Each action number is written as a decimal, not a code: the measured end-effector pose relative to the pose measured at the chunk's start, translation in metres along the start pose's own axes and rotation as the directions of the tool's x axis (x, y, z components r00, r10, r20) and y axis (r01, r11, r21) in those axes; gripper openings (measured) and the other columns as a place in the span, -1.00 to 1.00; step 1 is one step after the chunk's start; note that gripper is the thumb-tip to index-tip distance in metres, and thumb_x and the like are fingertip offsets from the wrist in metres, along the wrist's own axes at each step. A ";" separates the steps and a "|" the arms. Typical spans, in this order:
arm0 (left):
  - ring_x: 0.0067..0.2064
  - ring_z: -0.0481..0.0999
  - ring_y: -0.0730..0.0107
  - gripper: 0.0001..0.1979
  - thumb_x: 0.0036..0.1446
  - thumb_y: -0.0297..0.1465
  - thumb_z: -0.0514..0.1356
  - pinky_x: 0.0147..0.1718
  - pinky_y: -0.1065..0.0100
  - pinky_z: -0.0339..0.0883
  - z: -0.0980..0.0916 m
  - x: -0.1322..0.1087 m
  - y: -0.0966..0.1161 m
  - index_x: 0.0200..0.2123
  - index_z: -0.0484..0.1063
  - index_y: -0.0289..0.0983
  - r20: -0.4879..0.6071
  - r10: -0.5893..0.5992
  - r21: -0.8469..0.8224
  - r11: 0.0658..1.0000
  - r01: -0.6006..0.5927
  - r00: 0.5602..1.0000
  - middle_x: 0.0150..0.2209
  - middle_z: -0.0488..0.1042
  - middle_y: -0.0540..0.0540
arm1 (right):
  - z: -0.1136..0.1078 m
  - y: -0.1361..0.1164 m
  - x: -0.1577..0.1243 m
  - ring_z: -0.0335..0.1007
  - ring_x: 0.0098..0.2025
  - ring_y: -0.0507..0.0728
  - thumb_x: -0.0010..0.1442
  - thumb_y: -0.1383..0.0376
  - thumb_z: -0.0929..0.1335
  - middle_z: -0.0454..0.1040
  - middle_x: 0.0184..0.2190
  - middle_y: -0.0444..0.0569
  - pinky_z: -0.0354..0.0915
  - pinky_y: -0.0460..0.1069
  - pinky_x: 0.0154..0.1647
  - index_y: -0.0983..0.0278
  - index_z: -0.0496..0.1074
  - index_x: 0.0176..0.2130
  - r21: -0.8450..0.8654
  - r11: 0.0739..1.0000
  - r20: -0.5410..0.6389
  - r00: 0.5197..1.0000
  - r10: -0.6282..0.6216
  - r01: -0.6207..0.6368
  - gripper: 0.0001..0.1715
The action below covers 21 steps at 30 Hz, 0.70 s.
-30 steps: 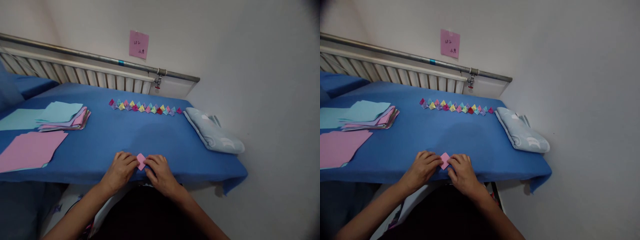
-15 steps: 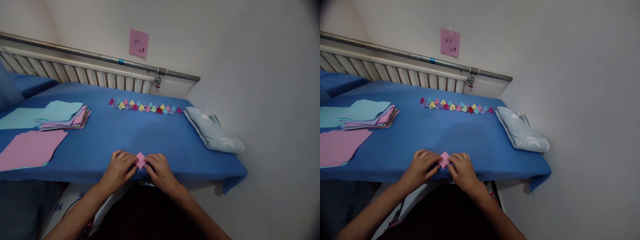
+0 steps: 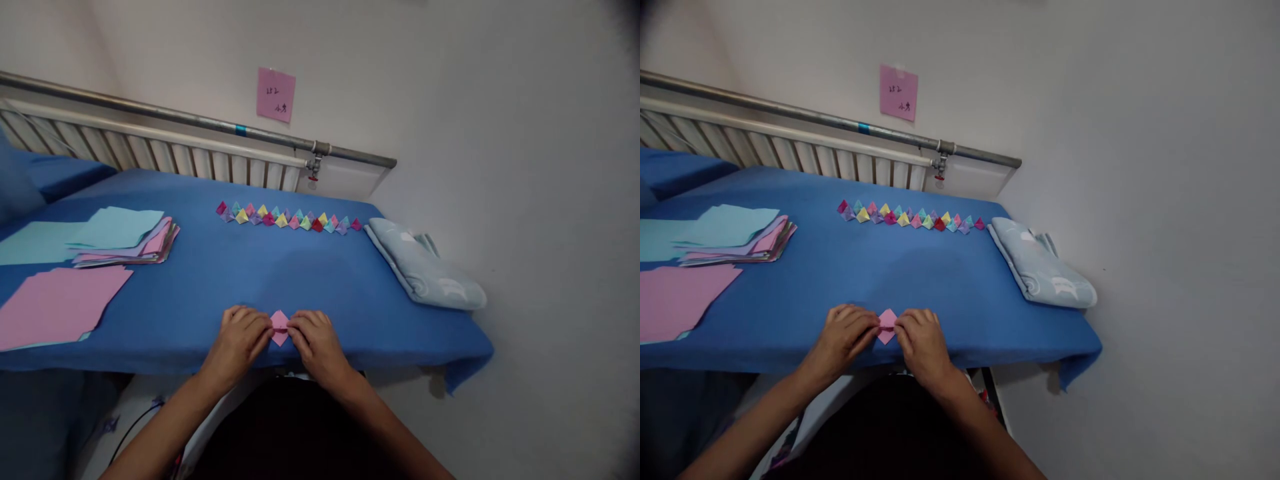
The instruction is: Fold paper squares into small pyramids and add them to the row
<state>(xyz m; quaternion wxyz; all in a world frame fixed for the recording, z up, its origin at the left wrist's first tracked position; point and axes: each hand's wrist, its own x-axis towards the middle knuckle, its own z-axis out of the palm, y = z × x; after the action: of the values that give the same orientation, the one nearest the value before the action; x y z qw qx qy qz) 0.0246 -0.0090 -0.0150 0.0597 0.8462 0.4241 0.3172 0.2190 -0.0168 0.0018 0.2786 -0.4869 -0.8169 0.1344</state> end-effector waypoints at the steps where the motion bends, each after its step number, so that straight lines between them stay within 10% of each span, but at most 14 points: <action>1: -0.16 0.43 0.34 -0.84 0.27 -0.35 0.03 -0.04 0.19 0.04 0.000 0.000 0.000 -0.23 0.41 -0.19 0.001 -0.003 -0.006 1.000 0.003 1.000 -0.22 0.54 0.00 | 0.000 0.000 0.000 0.32 -0.16 0.14 0.28 0.36 0.27 0.49 -0.20 -0.01 0.18 0.06 -0.09 0.25 0.44 -0.26 0.001 1.000 -0.002 1.000 0.009 -0.009 -0.84; 21: -0.14 0.38 0.25 -0.84 0.21 -0.33 0.08 -0.12 0.18 0.13 0.006 0.004 0.000 -0.35 0.41 -0.23 0.012 -0.198 0.039 0.980 0.198 0.980 -0.22 0.49 -0.07 | 0.010 0.000 0.006 0.33 -0.17 0.13 0.22 0.39 0.25 0.48 -0.22 0.01 0.22 0.04 -0.09 0.26 0.37 -0.38 -0.045 0.995 -0.121 0.989 0.088 -0.094 -0.84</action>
<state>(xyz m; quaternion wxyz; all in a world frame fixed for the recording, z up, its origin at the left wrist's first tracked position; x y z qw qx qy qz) 0.0301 -0.0050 -0.0180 0.0785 0.8032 0.5115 0.2952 0.2105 -0.0111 -0.0039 0.3079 -0.5376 -0.7790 0.0969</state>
